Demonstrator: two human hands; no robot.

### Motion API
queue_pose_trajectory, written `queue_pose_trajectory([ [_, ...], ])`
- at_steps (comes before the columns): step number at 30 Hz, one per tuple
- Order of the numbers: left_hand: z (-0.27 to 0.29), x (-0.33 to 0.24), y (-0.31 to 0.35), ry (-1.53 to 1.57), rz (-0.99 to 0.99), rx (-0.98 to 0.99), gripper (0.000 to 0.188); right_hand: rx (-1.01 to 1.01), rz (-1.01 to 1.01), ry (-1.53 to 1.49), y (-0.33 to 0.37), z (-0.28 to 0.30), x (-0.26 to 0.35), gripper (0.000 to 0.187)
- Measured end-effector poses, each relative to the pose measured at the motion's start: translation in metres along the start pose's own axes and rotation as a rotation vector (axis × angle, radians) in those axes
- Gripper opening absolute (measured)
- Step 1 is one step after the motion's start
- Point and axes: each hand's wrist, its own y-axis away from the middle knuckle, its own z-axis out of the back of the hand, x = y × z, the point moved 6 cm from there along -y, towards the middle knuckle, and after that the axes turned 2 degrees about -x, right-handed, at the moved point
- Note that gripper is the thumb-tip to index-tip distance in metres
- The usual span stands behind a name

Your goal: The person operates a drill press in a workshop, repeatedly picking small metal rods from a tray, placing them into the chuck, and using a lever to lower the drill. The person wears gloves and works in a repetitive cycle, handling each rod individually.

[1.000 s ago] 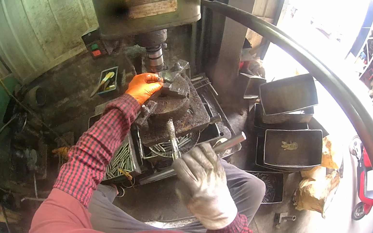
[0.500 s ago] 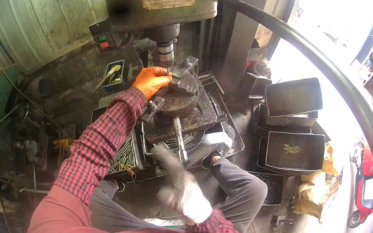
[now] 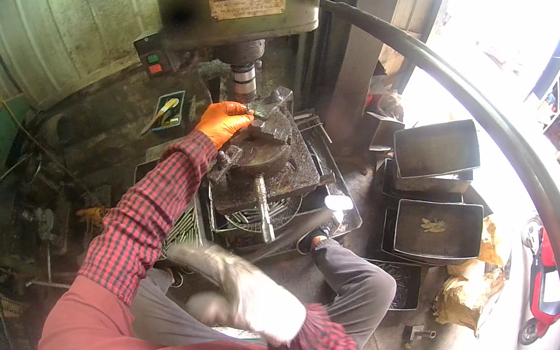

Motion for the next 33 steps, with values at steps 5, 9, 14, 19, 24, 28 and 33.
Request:
queue_pose_trajectory([
  [5, 0.002, -0.006, 0.005, -0.131, -0.065, 0.018, 0.04, -0.078, -0.308, 0.186, -0.027, 0.104, -0.072, 0.056],
  [9, 0.025, 0.003, 0.025, 0.242, -0.005, -0.042, 0.065, 0.456, -0.544, 0.585, 0.002, 0.073, -0.117, 0.052],
  [14, 0.145, 0.017, 0.077, -0.008, -0.385, -0.583, 0.035, -0.114, -0.446, 0.616, 0.059, 0.047, -0.143, 0.053],
  [19, 0.235, 0.074, 0.093, -0.774, -0.11, -0.856, 0.067, -0.123, -0.607, 0.548, 0.108, 0.02, -0.172, 0.047],
  [24, 0.243, 0.119, 0.065, -0.639, -0.013, -0.569, 0.052, -0.047, -0.68, 0.554, 0.116, 0.015, -0.176, 0.043],
  [28, 0.261, 0.101, 0.062, -0.527, -0.032, -0.63, 0.035, -0.046, -0.656, 0.577, 0.111, 0.016, -0.173, 0.038],
  [33, 0.257, 0.071, 0.075, -0.723, -0.048, -0.583, 0.033, -0.021, -0.696, 0.56, 0.113, 0.016, -0.175, 0.037],
])
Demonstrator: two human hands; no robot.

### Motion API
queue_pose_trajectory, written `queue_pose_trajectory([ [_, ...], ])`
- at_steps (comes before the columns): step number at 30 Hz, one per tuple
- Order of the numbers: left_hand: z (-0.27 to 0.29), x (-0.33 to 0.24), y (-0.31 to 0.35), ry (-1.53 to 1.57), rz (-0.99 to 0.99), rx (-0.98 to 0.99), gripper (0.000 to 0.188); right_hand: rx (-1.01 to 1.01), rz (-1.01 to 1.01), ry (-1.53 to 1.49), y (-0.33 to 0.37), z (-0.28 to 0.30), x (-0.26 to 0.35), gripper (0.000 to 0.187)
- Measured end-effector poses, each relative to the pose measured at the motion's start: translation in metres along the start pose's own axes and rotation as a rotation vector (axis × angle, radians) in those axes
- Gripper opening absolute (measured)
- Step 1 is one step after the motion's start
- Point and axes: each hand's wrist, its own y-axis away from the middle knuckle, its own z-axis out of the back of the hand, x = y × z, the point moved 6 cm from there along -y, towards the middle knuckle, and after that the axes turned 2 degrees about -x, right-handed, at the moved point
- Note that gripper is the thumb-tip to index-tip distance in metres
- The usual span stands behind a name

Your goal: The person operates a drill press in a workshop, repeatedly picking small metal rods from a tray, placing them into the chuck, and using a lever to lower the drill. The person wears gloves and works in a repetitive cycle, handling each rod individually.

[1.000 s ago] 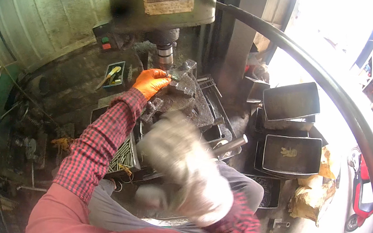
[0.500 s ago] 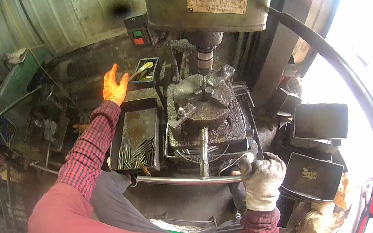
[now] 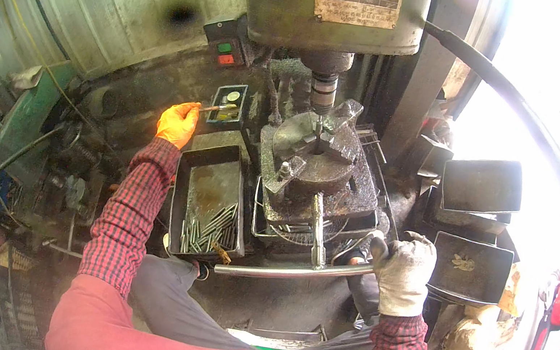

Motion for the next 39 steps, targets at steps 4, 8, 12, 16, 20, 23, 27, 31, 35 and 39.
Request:
queue_pose_trajectory([
  [4, -0.005, -0.015, 0.005, -0.083, 0.024, 0.086, 0.035, -0.007, 0.009, 0.008, 0.0, 0.0, 0.0, 0.038],
  [8, 0.008, -0.029, 0.019, -0.116, 0.016, 0.079, 0.04, -0.008, 0.011, 0.038, -0.002, 0.001, 0.001, 0.04],
  [12, 0.044, -0.045, 0.048, -0.168, -0.091, 0.034, 0.036, 0.001, 0.028, -0.021, -0.004, 0.005, 0.004, 0.044],
  [16, 0.054, -0.073, 0.071, 0.197, -0.06, 0.072, 0.026, 0.01, 0.039, -0.024, -0.005, 0.01, 0.006, 0.041],
  [20, 0.02, -0.131, 0.089, 0.871, 0.015, 0.247, 0.024, -0.032, 0.051, -0.002, -0.007, 0.018, 0.008, 0.037],
  [23, -0.012, -0.168, 0.081, 0.952, 0.047, 0.314, 0.023, -0.003, 0.056, 0.029, -0.009, 0.022, 0.011, 0.032],
  [27, -0.036, -0.177, 0.066, 0.968, 0.038, 0.324, 0.023, 0.07, -0.032, -0.048, -0.011, 0.023, 0.011, 0.045],
  [31, -0.036, -0.131, 0.047, 0.809, 0.01, 0.198, 0.022, 0.052, -0.03, -0.042, -0.01, 0.022, 0.009, 0.046],
  [35, -0.03, -0.049, 0.016, 0.726, 0.155, 0.052, 0.021, -0.08, 0.066, 0.016, -0.007, 0.019, 0.009, 0.043],
  [39, -0.029, 0.014, -0.009, 0.482, 0.2, -0.032, 0.032, -0.051, 0.006, -0.042, -0.008, 0.009, 0.005, 0.044],
])
